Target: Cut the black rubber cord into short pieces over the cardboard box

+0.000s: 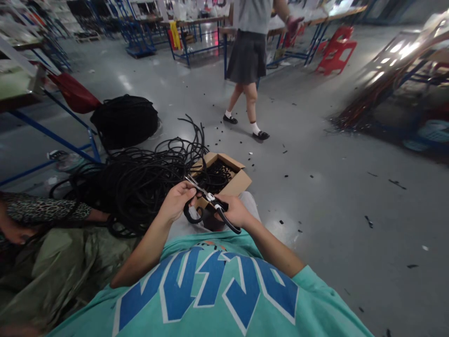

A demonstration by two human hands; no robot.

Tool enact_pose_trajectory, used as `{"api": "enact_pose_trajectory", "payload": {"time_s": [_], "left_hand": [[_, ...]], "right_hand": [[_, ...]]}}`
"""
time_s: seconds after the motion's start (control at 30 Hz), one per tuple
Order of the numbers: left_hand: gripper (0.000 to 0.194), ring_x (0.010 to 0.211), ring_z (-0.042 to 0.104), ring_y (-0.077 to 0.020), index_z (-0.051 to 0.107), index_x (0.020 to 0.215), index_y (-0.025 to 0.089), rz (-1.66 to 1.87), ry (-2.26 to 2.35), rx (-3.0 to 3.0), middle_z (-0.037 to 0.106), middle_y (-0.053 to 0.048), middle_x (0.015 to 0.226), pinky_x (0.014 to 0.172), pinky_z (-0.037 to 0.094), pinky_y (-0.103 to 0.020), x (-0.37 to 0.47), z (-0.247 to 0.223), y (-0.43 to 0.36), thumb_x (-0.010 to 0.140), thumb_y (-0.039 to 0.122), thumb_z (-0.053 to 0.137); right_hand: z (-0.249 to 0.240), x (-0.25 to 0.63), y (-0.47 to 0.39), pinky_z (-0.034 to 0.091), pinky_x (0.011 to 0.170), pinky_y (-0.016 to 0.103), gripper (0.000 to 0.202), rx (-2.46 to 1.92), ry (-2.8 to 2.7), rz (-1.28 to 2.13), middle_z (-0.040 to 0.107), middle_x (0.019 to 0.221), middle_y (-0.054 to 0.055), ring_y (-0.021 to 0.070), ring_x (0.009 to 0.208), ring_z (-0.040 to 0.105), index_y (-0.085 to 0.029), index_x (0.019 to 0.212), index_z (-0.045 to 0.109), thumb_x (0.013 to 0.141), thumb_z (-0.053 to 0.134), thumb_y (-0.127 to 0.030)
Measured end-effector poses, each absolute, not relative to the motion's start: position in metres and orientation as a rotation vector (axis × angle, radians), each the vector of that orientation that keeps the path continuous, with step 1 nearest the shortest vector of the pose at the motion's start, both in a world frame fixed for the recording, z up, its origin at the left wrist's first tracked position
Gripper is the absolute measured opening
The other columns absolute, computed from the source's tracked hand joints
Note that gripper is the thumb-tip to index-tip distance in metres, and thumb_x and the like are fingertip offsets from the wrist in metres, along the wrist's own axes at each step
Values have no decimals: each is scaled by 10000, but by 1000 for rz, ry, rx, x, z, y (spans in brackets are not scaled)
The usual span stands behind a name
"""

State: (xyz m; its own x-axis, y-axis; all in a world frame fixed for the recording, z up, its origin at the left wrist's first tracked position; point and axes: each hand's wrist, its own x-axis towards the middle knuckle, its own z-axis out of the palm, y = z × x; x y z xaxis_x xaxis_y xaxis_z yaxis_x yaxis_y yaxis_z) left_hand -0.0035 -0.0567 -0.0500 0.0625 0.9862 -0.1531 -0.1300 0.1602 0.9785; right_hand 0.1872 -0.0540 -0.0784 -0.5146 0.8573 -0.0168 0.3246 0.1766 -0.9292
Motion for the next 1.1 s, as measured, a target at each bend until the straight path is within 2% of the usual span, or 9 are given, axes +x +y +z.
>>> {"api": "enact_pose_trajectory", "payload": {"time_s": [0.1, 0.2, 0.37, 0.5, 0.6, 0.77, 0.93, 1.1], "left_hand": [[264, 600, 551, -83, 522, 735, 157, 1187, 1240, 1153, 587, 26, 675, 572, 424, -198, -4, -52, -58, 565, 189, 722], [165, 691, 578, -117, 571, 700, 159, 1185, 1392, 1305, 608, 9, 703, 663, 431, -219, -5, -55, -58, 586, 148, 690], [112, 526, 535, -110, 649, 761, 179, 1119, 1516, 1448, 614, 15, 622, 554, 394, -218, -5, -58, -56, 649, 183, 643], [129, 431, 485, -97, 656, 800, 156, 1041, 1509, 1459, 525, 43, 454, 495, 360, -210, -8, -57, -48, 698, 188, 584], [139, 401, 466, -78, 633, 793, 137, 1023, 1409, 1388, 536, 40, 496, 455, 347, -203, -14, -63, -38, 716, 232, 569], [251, 375, 422, -36, 555, 634, 117, 1037, 1181, 1133, 532, 26, 540, 392, 283, -177, -26, -85, -14, 677, 348, 644], [338, 320, 356, -22, 567, 659, 98, 984, 1133, 1003, 498, 24, 496, 337, 189, -170, -35, -109, 18, 653, 420, 668], [344, 330, 387, -38, 551, 660, 97, 937, 1113, 891, 488, 17, 491, 342, 245, -169, -41, -127, 44, 668, 423, 661]], "right_hand": [[-82, 188, -55, 429, 704, 271, 388, -1074, -1893, 1386, 661, 833, 9, 213, 780, 586, -163, 948, 668, 568, 589, -144], [-86, 189, -54, 432, 668, 261, 363, -1048, -1824, 1532, 644, 781, 4, 188, 723, 576, -156, 926, 670, 569, 607, -168], [-83, 187, -45, 419, 655, 252, 448, -1072, -1781, 1646, 601, 725, -3, 158, 692, 540, -162, 1014, 646, 567, 636, -187], [-80, 182, -34, 408, 686, 252, 487, -1038, -1800, 1585, 586, 745, -10, 159, 730, 519, -175, 1024, 642, 537, 660, -163], [-82, 179, -26, 397, 637, 234, 444, -1036, -1747, 1666, 571, 699, -23, 138, 671, 501, -158, 977, 661, 533, 650, -165], [-94, 174, -9, 343, 514, 192, 388, -1105, -1683, 1708, 495, 555, -63, 83, 528, 435, -149, 896, 684, 511, 638, -145], [-114, 164, 11, 257, 377, 177, 416, -1197, -1609, 1798, 396, 408, -95, 55, 361, 347, -122, 952, 656, 543, 597, -175], [-137, 154, 33, 246, 332, 168, 404, -1246, -1552, 1821, 401, 363, -92, 55, 315, 359, -109, 944, 646, 556, 618, -217]]}}
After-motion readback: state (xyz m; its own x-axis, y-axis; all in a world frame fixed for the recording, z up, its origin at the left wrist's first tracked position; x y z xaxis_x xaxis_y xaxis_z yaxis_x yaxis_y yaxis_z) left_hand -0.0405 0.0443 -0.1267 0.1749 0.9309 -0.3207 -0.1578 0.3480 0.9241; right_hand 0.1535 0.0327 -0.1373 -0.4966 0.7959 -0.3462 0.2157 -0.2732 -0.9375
